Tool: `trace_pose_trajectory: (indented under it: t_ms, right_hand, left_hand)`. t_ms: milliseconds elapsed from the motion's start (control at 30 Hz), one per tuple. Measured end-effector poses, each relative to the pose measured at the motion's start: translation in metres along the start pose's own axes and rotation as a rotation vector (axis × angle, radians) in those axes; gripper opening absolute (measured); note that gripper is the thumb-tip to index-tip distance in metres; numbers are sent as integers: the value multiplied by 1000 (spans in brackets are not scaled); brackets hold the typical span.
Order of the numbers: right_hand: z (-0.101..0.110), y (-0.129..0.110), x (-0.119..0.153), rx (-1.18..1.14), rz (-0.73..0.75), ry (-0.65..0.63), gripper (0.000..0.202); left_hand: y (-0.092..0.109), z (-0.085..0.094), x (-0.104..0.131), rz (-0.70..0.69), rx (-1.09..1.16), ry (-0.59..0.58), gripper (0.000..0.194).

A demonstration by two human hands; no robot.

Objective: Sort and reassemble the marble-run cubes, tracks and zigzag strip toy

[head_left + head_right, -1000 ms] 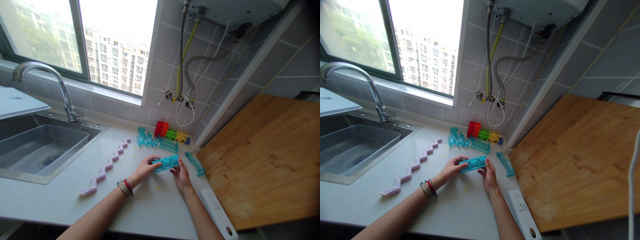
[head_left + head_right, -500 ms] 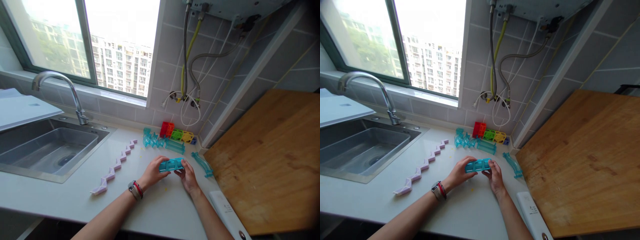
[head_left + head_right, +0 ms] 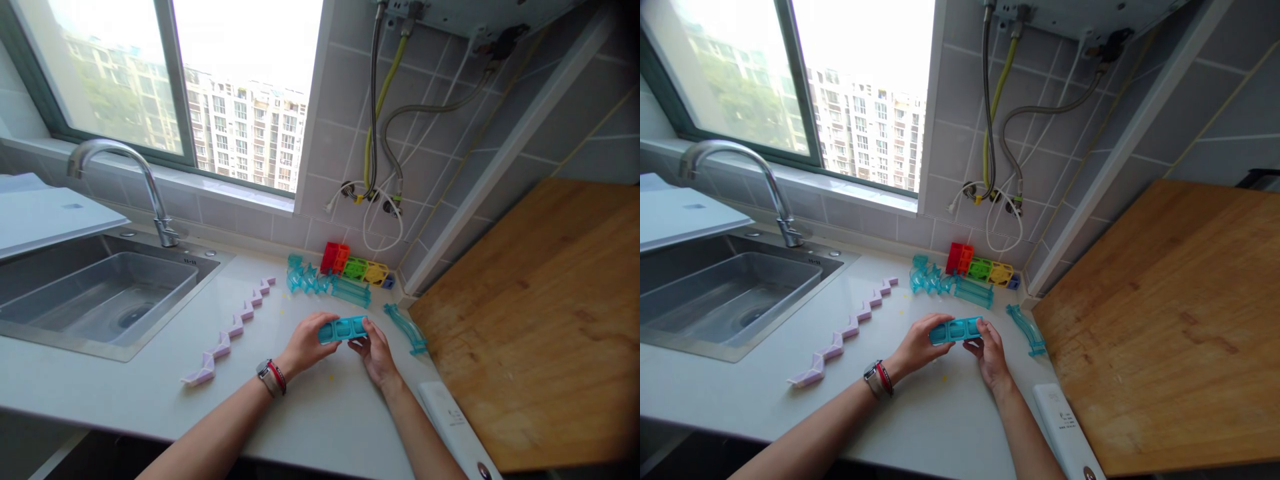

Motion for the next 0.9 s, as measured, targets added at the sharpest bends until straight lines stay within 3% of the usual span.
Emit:
trace_pose_trajectory:
  t_ms: [467, 633, 900]
  right_hand:
    - [3, 0, -2, -2, 24, 42, 37]
    - [3, -2, -2, -21, 50, 81, 37]
    - [0, -1, 0, -7, 37, 34, 37]
  left_hand:
    - [-4, -1, 1, 36, 25, -43, 54]
    - [-3, 0, 0, 38, 19, -45, 43]
    - [0, 2, 0, 64, -1, 6, 40]
Point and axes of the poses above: each hand's wrist, its own x-axis away from the middle knuckle, its own z-axis out of the back of the hand, y = z × x, the point moved 2 cm from there along -x, towards the middle knuckle, and after that the axes turned 15 degrees about -z, right-handed, at the moved point
